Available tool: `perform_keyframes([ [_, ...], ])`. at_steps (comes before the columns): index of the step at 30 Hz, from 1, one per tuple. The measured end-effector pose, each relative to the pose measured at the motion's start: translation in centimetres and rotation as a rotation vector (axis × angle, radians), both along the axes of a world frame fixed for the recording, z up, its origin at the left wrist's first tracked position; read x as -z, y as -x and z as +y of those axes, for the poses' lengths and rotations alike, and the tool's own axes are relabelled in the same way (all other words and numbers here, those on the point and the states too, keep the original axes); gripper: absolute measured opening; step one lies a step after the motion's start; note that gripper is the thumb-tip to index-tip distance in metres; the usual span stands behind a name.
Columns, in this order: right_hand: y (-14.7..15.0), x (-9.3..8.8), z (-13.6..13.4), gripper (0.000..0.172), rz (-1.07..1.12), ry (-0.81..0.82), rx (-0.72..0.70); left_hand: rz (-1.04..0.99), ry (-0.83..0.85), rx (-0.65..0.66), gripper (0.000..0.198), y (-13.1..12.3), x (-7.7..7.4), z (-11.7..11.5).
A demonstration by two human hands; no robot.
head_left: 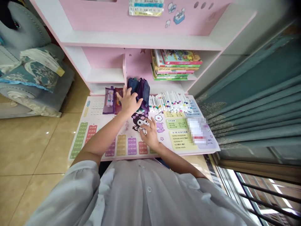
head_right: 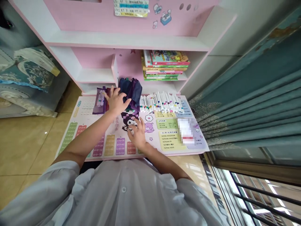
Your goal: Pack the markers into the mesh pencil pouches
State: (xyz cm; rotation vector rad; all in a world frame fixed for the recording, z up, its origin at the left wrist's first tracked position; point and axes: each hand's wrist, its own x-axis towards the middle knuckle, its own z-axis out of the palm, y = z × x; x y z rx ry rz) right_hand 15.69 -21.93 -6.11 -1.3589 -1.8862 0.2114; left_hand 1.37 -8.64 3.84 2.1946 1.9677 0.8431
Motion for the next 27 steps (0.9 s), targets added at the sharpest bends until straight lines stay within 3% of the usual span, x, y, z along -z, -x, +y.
perform_keyframes([
  [5, -3.3, 1.1, -1.2, 0.014, 0.048, 0.026, 0.08, 0.079, -0.011, 0.204, 0.038, -2.7, 0.9, 0.9],
  [7, -3.9, 1.2, -1.4, 0.014, 0.072, 0.024, 0.098, 0.1, -0.017, 0.254, 0.035, -3.2, 1.1, 1.2],
  [12, -4.5, 1.1, -1.2, 0.013, 0.087, 0.02, 0.121, 0.033, -0.015, 0.233, 0.021, -3.9, 1.0, 1.7],
  [16, -5.0, 0.9, -0.7, 0.014, 0.075, 0.05, 0.134, -0.043, -0.031, 0.186, 0.021, -3.8, 0.4, 1.2],
  [20, -5.7, 0.3, 0.2, 0.019, 0.06, 0.029, 0.129, -0.058, -0.078, 0.069, 0.021, -2.7, -0.6, -1.4],
  [27, -6.3, -2.9, 1.2, 0.042, 0.06, -0.074, 0.172, -0.086, -0.033, -0.112, 0.025, 0.4, -1.2, -9.4],
])
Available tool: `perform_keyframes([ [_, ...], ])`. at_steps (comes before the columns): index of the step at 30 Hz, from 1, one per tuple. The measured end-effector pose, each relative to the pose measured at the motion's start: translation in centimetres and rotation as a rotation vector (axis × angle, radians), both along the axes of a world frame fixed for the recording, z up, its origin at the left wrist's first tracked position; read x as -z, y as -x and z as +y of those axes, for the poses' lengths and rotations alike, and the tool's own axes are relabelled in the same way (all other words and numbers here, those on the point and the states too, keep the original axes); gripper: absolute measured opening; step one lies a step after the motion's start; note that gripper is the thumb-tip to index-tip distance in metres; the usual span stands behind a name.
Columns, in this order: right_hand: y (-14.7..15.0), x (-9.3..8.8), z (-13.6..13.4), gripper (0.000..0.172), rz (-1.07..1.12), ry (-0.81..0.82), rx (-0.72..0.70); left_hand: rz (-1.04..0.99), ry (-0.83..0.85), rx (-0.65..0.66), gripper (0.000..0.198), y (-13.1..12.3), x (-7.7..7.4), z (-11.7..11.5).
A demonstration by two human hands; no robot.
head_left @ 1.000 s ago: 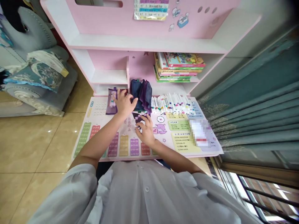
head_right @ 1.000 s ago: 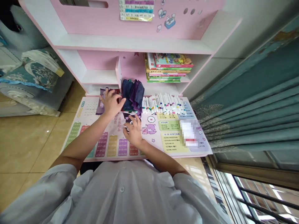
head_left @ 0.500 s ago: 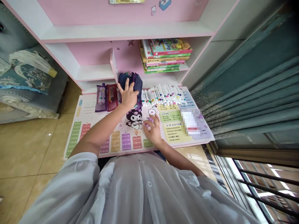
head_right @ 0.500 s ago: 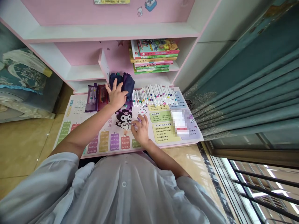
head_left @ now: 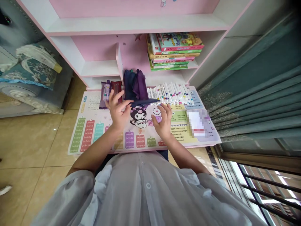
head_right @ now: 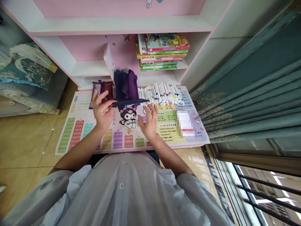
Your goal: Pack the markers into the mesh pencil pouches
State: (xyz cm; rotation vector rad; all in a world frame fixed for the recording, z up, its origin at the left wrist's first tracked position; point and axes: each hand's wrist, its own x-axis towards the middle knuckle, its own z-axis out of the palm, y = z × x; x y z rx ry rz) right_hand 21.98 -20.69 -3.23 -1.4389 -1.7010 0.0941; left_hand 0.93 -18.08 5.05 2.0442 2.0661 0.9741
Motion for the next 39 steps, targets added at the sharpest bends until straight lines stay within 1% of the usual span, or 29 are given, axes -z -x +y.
perform_keyframes([
  [3, 0.3, -1.9, -0.2, 0.042, -0.075, -0.027, -0.013, -0.062, 0.039, -0.013, 0.024, 1.4, 1.1, -3.4],
  [6, 0.8, -3.0, -0.6, 0.028, -0.134, 0.015, -0.1, -0.182, 0.057, 0.025, 0.026, 2.6, 3.2, -6.0],
  [8, 1.3, -3.2, -1.0, 0.023, -0.159, 0.048, -0.173, -0.259, 0.08, 0.055, 0.024, 3.4, 4.6, -7.3],
  [10, 1.8, -3.1, -1.4, 0.022, -0.19, 0.074, -0.223, -0.256, 0.157, 0.044, 0.019, 4.0, 5.6, -8.2],
  [11, 2.1, -2.9, -1.6, 0.022, -0.21, 0.086, -0.236, -0.237, 0.182, 0.038, 0.017, 4.3, 5.9, -8.6],
  [13, 2.6, -2.6, -2.1, 0.02, -0.255, 0.105, -0.248, -0.176, 0.178, 0.031, 0.017, 4.8, 6.0, -9.2],
  [18, 3.8, -2.4, -2.7, 0.02, -0.374, 0.115, -0.258, -0.005, 0.002, 0.067, 0.012, 5.5, 5.7, -10.1],
  [22, 4.2, -2.7, -2.7, 0.017, -0.448, 0.115, -0.288, 0.043, -0.085, 0.099, 0.012, 5.7, 6.2, -10.4],
  [24, 4.3, -2.9, -2.8, 0.017, -0.456, 0.114, -0.304, 0.052, -0.09, 0.105, 0.009, 5.6, 6.5, -10.5],
  [27, 4.6, -3.0, -3.2, 0.017, -0.411, 0.101, -0.327, 0.036, -0.076, 0.1, 0.005, 5.6, 6.8, -10.6],
  [34, 7.1, -2.4, -5.0, 0.03, -0.336, 0.074, -0.446, 0.012, -0.01, 0.105, 0.005, 5.4, 6.9, -10.7],
  [39, 8.4, -1.9, -5.5, 0.028, -0.319, 0.113, -0.439, 0.011, -0.012, 0.095, 0.006, 5.4, 6.9, -10.8],
])
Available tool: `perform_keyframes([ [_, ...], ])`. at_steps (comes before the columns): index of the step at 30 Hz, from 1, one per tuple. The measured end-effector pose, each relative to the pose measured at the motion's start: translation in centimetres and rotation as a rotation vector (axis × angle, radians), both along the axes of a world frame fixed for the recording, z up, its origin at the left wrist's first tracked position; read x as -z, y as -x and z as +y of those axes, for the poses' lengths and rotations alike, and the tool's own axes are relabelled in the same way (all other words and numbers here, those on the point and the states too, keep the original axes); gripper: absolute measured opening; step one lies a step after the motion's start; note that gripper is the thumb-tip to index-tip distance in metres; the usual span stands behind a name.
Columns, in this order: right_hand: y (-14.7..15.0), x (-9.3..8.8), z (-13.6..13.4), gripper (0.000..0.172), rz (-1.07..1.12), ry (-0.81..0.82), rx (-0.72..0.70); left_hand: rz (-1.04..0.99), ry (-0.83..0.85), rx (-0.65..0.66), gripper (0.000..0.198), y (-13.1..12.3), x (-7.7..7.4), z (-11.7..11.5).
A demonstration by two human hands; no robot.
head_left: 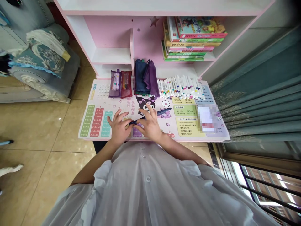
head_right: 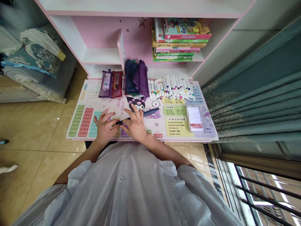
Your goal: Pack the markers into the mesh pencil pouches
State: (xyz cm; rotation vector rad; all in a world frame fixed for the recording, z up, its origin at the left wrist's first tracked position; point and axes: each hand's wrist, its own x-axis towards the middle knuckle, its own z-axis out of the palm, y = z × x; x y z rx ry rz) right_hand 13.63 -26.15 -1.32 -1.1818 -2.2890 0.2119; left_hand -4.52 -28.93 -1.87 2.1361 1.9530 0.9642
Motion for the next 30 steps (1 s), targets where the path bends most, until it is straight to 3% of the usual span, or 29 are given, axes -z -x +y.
perform_keyframes([
  [10, 0.2, 0.0, -0.1, 0.021, 0.119, 0.051, 0.059, 0.021, -0.003, 0.022, 0.006, 0.4, 0.3, -0.1],
  [30, 1.0, -0.8, -0.2, 0.023, 0.05, 0.13, 0.077, 0.009, 0.043, 0.013, 0.006, 0.4, 0.5, -0.5],
])
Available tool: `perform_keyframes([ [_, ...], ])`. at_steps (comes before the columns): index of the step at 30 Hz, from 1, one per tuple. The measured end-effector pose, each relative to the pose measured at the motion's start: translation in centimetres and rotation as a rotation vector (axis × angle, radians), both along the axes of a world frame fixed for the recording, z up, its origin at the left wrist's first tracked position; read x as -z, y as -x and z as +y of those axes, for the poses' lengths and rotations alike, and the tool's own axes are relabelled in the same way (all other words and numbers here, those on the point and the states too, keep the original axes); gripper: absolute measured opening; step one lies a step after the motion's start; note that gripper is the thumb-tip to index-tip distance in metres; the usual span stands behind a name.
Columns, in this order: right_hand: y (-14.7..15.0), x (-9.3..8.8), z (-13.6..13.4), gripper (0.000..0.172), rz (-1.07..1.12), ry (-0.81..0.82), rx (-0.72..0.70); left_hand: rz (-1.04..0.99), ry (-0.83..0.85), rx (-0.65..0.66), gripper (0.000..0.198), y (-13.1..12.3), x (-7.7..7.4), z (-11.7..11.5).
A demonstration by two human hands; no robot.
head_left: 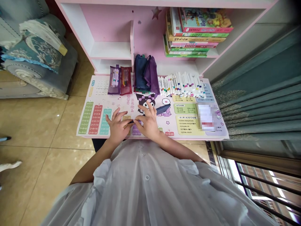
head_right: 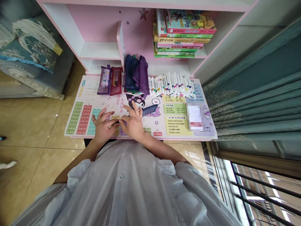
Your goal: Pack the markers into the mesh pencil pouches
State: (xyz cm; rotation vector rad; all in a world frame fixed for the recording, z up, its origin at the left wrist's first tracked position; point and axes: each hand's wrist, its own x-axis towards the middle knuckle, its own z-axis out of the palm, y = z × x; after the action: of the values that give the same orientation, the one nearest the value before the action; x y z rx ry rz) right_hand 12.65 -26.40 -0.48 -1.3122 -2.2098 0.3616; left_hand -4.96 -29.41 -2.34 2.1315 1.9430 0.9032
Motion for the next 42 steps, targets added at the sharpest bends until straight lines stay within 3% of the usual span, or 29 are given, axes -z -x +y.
perform_keyframes([
  [27, -0.1, 0.8, -0.2, 0.02, 0.096, 0.021, 0.026, -0.018, -0.04, 0.044, 0.005, 0.0, 1.1, -0.1],
  [42, -2.4, 1.0, 1.7, 0.02, 0.091, -0.081, 0.131, -0.012, -0.051, 0.006, 0.011, 1.5, 0.9, -0.4],
])
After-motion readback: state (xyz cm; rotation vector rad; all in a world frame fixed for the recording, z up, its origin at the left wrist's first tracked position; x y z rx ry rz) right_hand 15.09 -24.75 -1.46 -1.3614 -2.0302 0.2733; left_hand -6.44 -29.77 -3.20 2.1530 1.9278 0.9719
